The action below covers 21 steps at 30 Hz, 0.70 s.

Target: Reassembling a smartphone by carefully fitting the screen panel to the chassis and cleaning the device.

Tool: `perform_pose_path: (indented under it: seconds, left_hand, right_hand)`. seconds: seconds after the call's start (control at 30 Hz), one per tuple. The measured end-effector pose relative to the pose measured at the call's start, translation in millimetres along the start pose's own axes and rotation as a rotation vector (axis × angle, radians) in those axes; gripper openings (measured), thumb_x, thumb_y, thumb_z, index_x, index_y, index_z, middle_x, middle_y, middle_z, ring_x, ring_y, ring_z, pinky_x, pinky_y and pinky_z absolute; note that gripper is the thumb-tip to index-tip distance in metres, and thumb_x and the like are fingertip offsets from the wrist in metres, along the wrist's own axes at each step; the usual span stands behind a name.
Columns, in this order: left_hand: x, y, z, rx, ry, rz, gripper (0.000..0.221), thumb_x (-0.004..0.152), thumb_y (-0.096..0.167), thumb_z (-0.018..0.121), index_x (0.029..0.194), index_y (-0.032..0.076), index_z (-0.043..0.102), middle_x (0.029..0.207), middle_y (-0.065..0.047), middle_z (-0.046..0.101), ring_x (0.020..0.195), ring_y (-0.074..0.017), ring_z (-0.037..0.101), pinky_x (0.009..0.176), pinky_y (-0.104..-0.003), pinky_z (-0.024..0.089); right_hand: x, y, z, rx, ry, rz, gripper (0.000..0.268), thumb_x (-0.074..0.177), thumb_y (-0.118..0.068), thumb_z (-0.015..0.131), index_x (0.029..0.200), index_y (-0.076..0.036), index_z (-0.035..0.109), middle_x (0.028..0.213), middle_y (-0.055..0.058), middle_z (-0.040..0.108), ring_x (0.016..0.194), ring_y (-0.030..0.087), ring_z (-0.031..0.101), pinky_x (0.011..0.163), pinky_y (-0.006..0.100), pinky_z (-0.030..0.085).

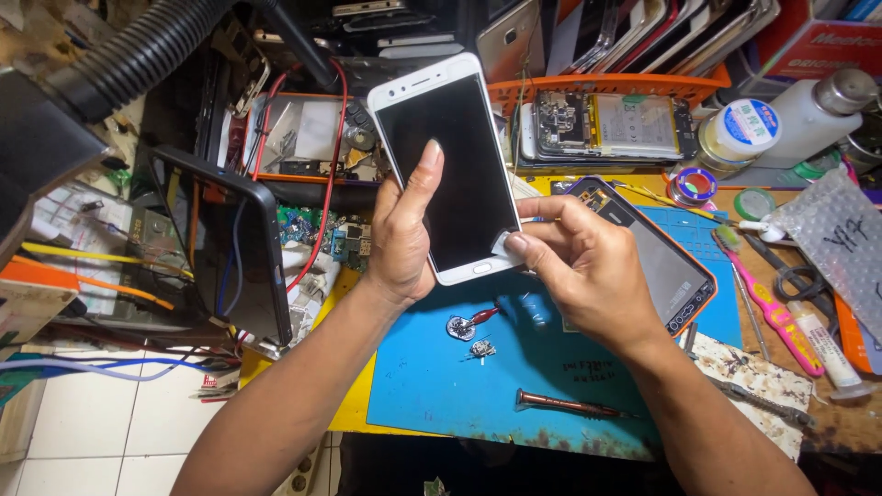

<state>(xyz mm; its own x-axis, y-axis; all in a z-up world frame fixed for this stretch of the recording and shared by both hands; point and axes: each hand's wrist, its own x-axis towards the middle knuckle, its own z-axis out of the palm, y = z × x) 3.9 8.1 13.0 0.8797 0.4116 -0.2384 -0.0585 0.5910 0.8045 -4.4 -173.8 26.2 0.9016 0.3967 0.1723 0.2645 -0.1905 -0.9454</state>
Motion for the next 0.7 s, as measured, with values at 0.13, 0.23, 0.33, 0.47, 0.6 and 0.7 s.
perform_pose_path:
  seconds: [0.13, 0.23, 0.33, 0.47, 0.6, 0.7]
  left_hand:
    - [0.3, -7.8, -5.9, 0.028, -0.274, 0.153, 0.015, 0.087, 0.029, 0.079, 0.081, 0.015, 0.074, 0.084, 0.003, 0.074, 0.091, -0.0128, 0.071, 0.095, -0.036, 0.057]
    - [-2.8, -12.5, -5.9, 0.13, -0.281, 0.222, 0.016, 0.091, 0.027, 0.076, 0.08, 0.017, 0.071, 0.085, 0.008, 0.07, 0.086, -0.0055, 0.064, 0.092, -0.029, 0.052]
    - [-7.7, -12.1, -3.8, 0.146, -0.322, 0.238, 0.022, 0.09, 0.029, 0.076, 0.071, 0.021, 0.066, 0.074, 0.013, 0.061, 0.078, -0.002, 0.059, 0.092, -0.028, 0.051]
    - [-8.7, -16.2, -5.0, 0.13, -0.338, 0.313, 0.026, 0.092, 0.029, 0.075, 0.109, 0.01, 0.072, 0.11, -0.001, 0.073, 0.109, -0.0156, 0.068, 0.11, -0.036, 0.052]
    - [-5.7, -8.8, -5.7, 0.065, -0.218, 0.385, 0.027, 0.093, 0.028, 0.074, 0.112, 0.009, 0.074, 0.117, -0.004, 0.075, 0.113, -0.0149, 0.069, 0.11, -0.034, 0.052]
    - [-1.3, -9.9, -9.1, 0.077, -0.119, 0.331, 0.018, 0.088, 0.029, 0.077, 0.09, 0.012, 0.073, 0.103, -0.001, 0.076, 0.106, -0.0123, 0.07, 0.113, -0.034, 0.051]
  right_hand:
    - [1.4, 0.6, -5.1, -0.003, 0.017, 0.003, 0.02, 0.092, -0.008, 0.072, 0.109, 0.002, 0.069, 0.095, 0.01, 0.077, 0.083, 0.015, 0.078, 0.075, 0.023, 0.066]
    - [0.2, -3.1, -5.7, -0.176, 0.075, -0.083, 0.011, 0.094, -0.014, 0.072, 0.094, -0.004, 0.075, 0.078, 0.003, 0.075, 0.06, 0.009, 0.068, 0.054, 0.021, 0.056]
    - [-0.1, -2.0, -4.1, -0.165, 0.158, -0.082, 0.012, 0.095, -0.017, 0.073, 0.093, -0.005, 0.076, 0.079, 0.002, 0.074, 0.064, 0.007, 0.064, 0.059, 0.022, 0.053]
    - [2.2, -4.0, -6.0, -0.192, 0.206, -0.17, 0.009, 0.095, -0.013, 0.074, 0.096, -0.005, 0.077, 0.085, 0.005, 0.075, 0.075, 0.011, 0.066, 0.071, 0.024, 0.053]
    - [3.4, -10.6, -7.3, -0.082, 0.11, -0.131, 0.011, 0.092, -0.008, 0.075, 0.101, -0.002, 0.078, 0.091, 0.009, 0.078, 0.069, 0.011, 0.069, 0.064, 0.021, 0.06]
    - [3.3, -6.1, -9.0, -0.175, 0.104, -0.17, 0.016, 0.089, -0.006, 0.075, 0.105, -0.002, 0.079, 0.095, 0.008, 0.078, 0.078, 0.01, 0.069, 0.069, 0.02, 0.056]
